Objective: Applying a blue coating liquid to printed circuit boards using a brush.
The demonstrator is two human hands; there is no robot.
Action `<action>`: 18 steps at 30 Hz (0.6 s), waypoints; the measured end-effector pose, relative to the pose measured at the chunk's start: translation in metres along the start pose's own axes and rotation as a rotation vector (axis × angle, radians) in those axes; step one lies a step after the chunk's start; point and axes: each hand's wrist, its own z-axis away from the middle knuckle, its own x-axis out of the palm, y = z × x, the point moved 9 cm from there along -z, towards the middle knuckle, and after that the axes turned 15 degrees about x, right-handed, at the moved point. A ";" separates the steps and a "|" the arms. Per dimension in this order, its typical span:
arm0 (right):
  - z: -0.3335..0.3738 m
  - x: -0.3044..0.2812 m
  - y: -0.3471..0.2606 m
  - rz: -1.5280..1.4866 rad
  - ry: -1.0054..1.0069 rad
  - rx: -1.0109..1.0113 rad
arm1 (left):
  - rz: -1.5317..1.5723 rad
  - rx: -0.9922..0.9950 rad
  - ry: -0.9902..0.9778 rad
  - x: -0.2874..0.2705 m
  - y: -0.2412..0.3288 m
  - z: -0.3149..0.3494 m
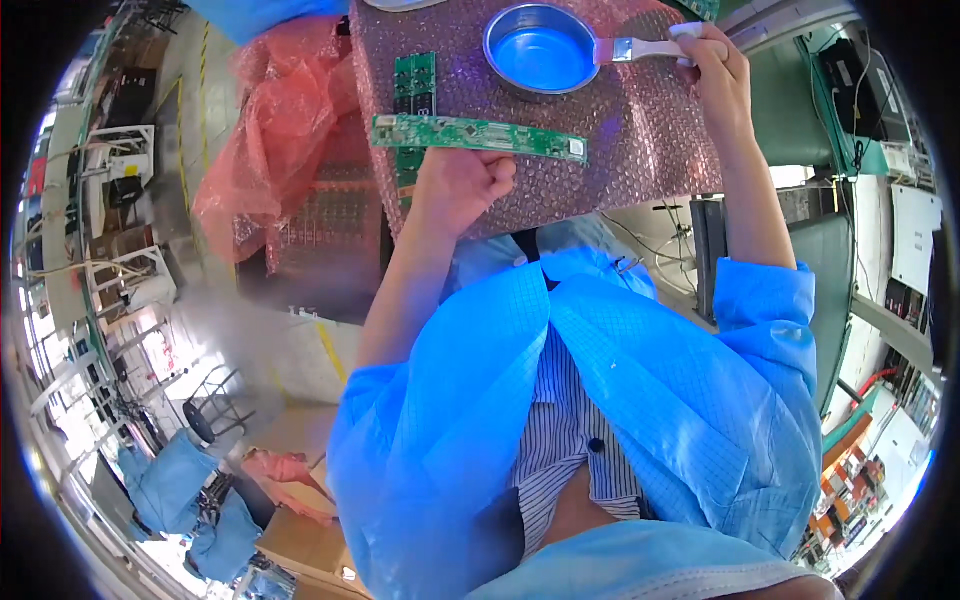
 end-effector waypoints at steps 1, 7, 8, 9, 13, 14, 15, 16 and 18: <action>0.002 0.002 -0.002 -0.002 -0.006 -0.002 | 0.027 -0.008 -0.015 0.001 -0.002 -0.002; 0.011 0.000 -0.006 -0.048 0.084 0.044 | -0.026 -0.050 0.058 -0.004 -0.009 -0.010; 0.011 0.002 -0.005 -0.058 0.066 0.057 | -0.034 -0.036 0.068 -0.003 -0.008 -0.011; 0.011 0.003 -0.009 -0.024 0.067 0.012 | -0.037 -0.040 0.068 -0.002 -0.009 -0.011; 0.005 0.009 -0.007 0.106 0.011 0.003 | -0.046 -0.050 0.070 0.002 -0.010 -0.012; 0.004 0.010 -0.005 0.111 0.003 0.032 | -0.051 -0.048 0.070 0.003 -0.010 -0.012; 0.003 0.008 -0.006 0.109 0.000 0.028 | -0.057 -0.039 0.073 0.002 -0.009 -0.012; 0.003 0.003 -0.002 0.036 0.034 0.093 | -0.039 -0.049 0.054 0.005 -0.010 -0.012; 0.007 -0.001 -0.002 -0.038 0.068 0.158 | -0.024 -0.059 0.035 0.007 -0.011 -0.011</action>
